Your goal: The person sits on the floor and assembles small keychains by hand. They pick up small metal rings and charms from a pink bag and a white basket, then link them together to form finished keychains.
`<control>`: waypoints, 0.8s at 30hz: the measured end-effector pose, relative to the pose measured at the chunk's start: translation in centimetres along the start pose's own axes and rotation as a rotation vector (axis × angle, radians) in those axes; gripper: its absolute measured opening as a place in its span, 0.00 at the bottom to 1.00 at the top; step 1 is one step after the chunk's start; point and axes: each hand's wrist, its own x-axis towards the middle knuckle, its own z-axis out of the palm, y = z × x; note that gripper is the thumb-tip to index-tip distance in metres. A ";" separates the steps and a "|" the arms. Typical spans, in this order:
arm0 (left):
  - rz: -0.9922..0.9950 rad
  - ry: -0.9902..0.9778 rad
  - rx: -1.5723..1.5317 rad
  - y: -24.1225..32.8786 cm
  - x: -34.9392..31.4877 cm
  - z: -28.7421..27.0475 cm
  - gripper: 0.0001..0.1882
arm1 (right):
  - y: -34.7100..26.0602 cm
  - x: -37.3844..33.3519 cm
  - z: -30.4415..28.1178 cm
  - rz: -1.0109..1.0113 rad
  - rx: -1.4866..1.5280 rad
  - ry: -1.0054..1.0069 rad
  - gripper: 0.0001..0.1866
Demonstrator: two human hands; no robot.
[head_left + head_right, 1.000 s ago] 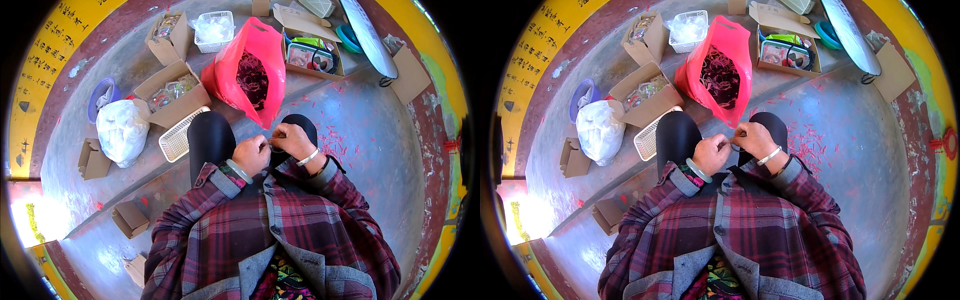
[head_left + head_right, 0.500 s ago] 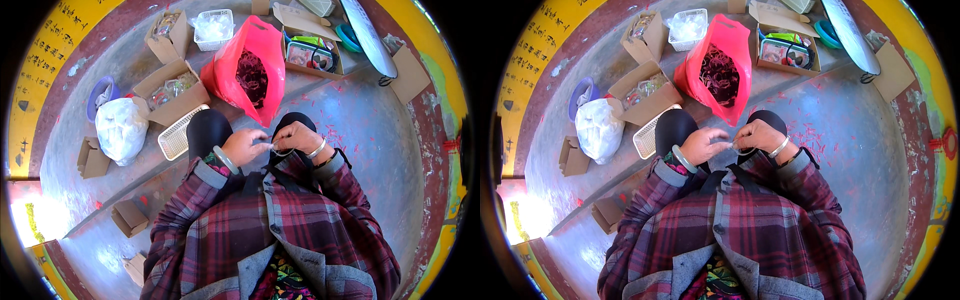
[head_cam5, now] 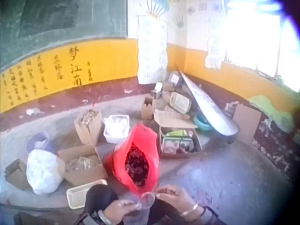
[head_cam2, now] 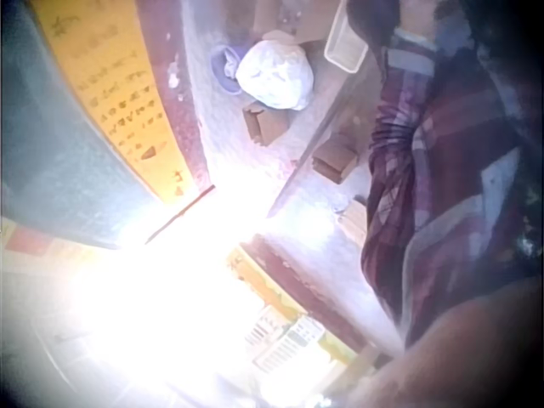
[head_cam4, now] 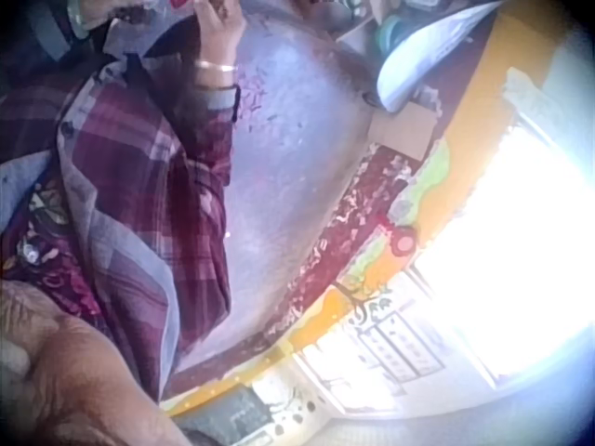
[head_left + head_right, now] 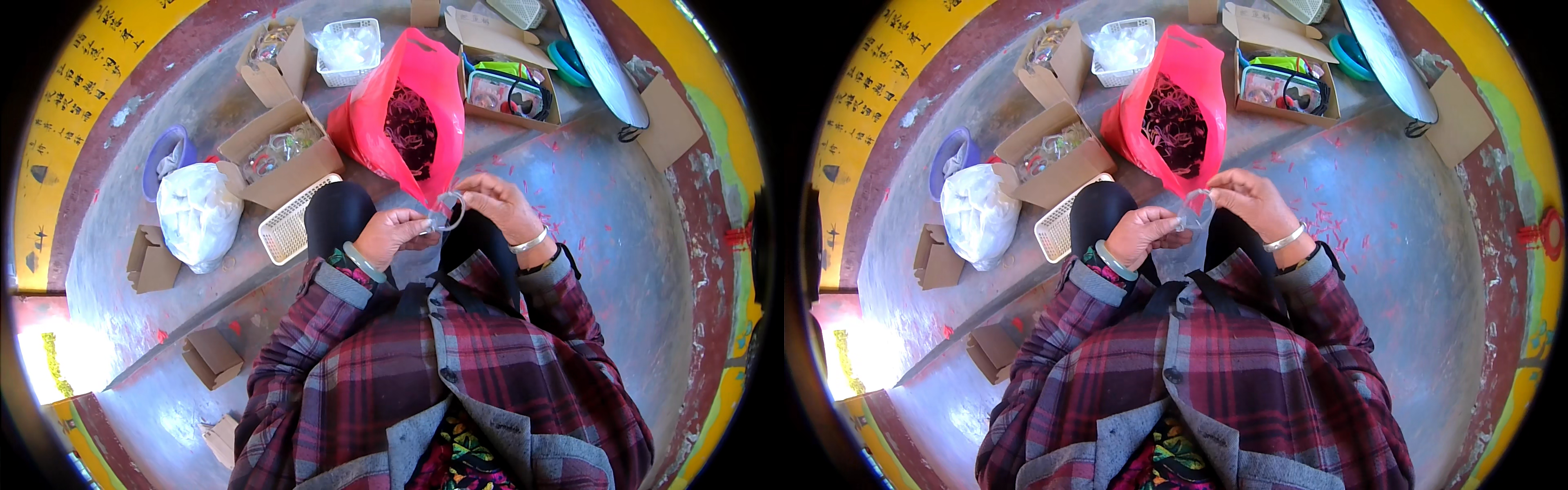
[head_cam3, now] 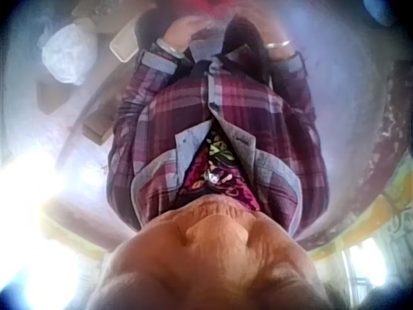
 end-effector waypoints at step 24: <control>0.063 -0.014 0.077 -0.3 -0.2 0.6 0.10 | -1.3 -0.7 1.9 -0.489 -0.554 -0.117 0.04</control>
